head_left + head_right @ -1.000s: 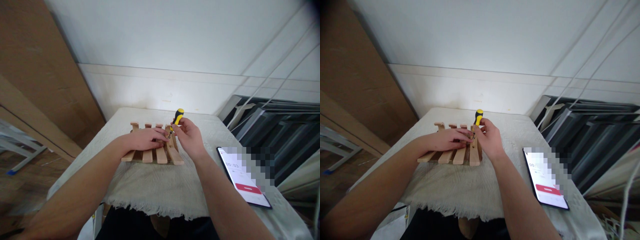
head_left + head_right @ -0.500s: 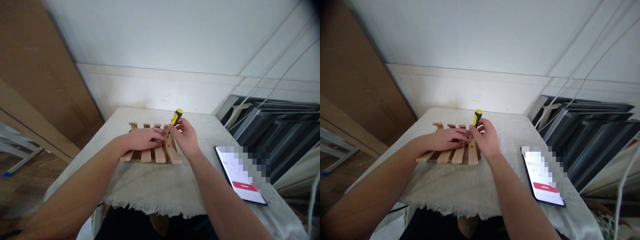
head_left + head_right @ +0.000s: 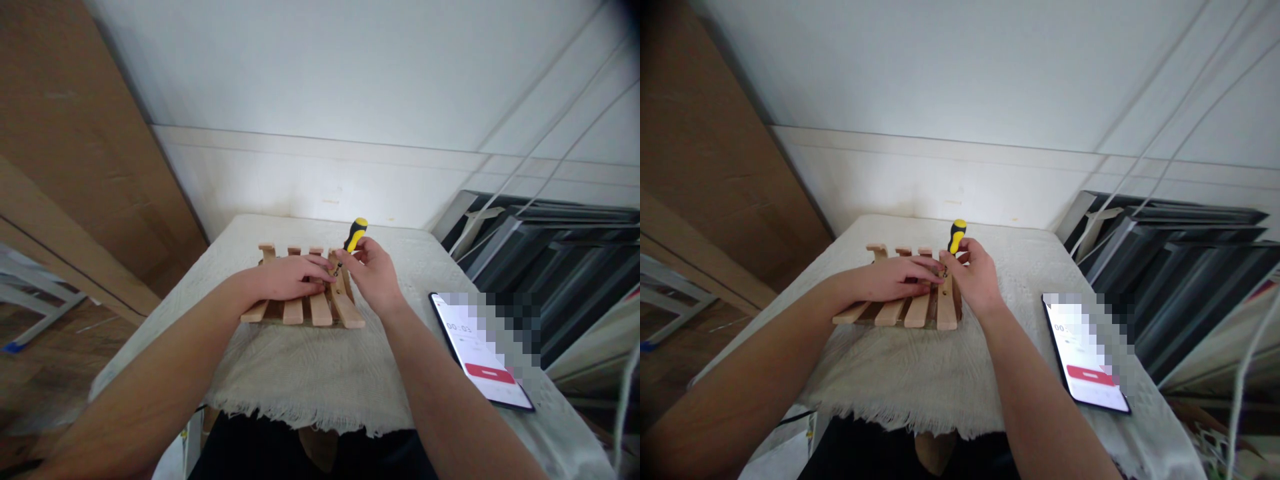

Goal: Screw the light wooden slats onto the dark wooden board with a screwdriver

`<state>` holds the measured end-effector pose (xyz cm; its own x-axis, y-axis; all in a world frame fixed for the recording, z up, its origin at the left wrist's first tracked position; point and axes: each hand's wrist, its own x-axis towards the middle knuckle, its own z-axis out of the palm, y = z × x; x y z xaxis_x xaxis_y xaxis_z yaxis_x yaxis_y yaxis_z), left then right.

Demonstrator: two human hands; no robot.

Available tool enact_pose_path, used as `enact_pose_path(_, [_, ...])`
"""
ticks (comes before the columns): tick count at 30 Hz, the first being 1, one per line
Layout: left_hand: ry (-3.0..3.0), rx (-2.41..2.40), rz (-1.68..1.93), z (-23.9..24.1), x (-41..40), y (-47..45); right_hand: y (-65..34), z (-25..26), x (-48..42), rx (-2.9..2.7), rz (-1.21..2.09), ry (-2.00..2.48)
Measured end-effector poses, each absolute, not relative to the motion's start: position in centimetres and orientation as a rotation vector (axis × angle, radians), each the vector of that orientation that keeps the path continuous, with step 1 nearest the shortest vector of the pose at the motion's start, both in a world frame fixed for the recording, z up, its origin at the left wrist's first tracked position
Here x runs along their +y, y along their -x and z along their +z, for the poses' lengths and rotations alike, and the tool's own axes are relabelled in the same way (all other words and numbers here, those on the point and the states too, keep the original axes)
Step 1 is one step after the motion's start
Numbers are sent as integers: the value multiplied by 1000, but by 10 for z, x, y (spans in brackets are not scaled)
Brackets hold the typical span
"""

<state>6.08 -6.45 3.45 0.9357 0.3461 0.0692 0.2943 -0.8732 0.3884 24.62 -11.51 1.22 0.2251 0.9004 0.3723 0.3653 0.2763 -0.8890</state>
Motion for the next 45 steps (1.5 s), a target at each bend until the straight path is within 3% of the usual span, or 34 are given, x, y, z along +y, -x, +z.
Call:
enact_pose_path(8, [-2717,455,214,36,-67,-61,-246,13,-117,-1312,752,1193])
enact_pose_path(28, [-2713,500,146,38,-67,-62,-249,5,-113,-1425,362,1208])
enact_pose_path(38, [-2707,503,145,38,-67,-62,-246,4,-111,-1335,527,1181])
enact_pose_path(45, [-2712,513,121,42,-69,-63,-245,15,-117,-1326,384,1348])
